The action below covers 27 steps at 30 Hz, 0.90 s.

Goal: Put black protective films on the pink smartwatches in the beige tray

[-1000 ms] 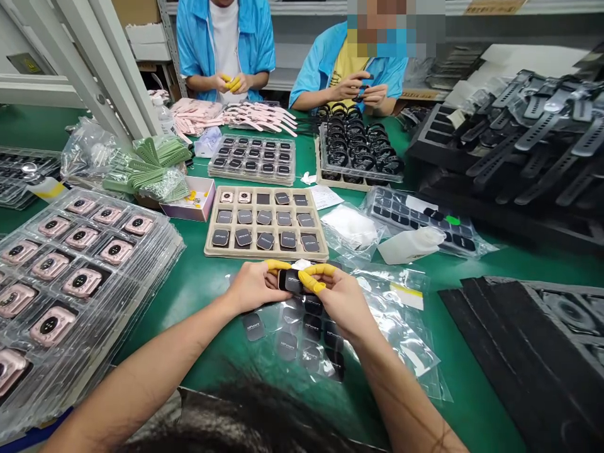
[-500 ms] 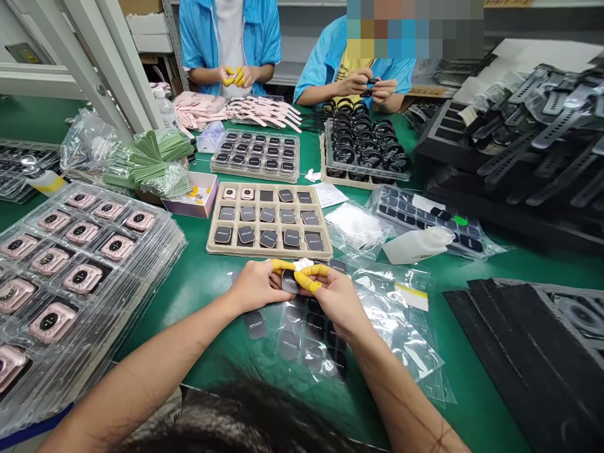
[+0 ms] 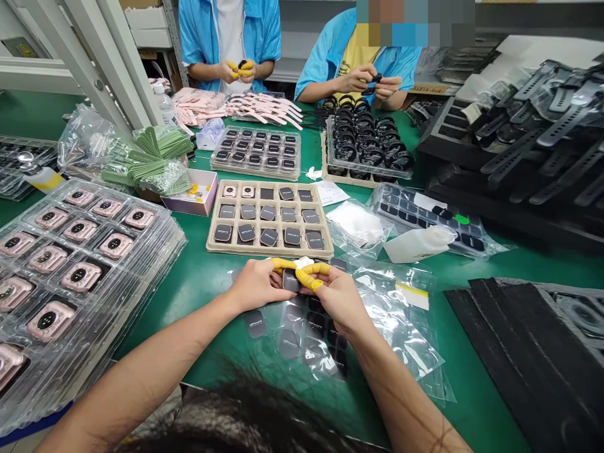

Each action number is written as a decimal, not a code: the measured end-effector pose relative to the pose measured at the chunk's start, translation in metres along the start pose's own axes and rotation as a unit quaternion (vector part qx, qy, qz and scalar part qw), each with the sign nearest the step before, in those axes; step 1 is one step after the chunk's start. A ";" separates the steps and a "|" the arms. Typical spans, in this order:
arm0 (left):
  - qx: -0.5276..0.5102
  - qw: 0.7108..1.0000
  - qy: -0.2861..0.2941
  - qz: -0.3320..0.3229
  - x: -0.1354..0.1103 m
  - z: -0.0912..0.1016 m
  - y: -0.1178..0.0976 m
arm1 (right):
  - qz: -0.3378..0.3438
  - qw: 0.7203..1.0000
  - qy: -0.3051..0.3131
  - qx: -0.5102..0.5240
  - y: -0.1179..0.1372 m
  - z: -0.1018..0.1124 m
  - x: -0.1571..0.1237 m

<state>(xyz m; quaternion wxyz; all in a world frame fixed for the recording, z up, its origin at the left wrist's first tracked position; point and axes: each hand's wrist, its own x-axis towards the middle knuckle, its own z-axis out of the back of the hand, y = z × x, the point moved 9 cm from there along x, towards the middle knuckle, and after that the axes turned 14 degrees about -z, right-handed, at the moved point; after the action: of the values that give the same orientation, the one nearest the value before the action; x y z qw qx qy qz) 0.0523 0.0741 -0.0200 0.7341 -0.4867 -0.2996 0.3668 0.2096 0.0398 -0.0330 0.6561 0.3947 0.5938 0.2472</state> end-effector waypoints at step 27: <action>-0.015 1.000 -0.008 -0.011 -0.001 0.000 -0.004 | 0.038 0.999 0.009 -0.002 0.007 0.001 -0.006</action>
<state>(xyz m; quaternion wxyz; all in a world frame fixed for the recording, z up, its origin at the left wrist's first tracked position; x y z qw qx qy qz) 0.0522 0.0722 -0.0162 0.7279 -0.4915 -0.3168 0.3581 0.2106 0.0391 -0.0238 0.6418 0.4139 0.5834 0.2766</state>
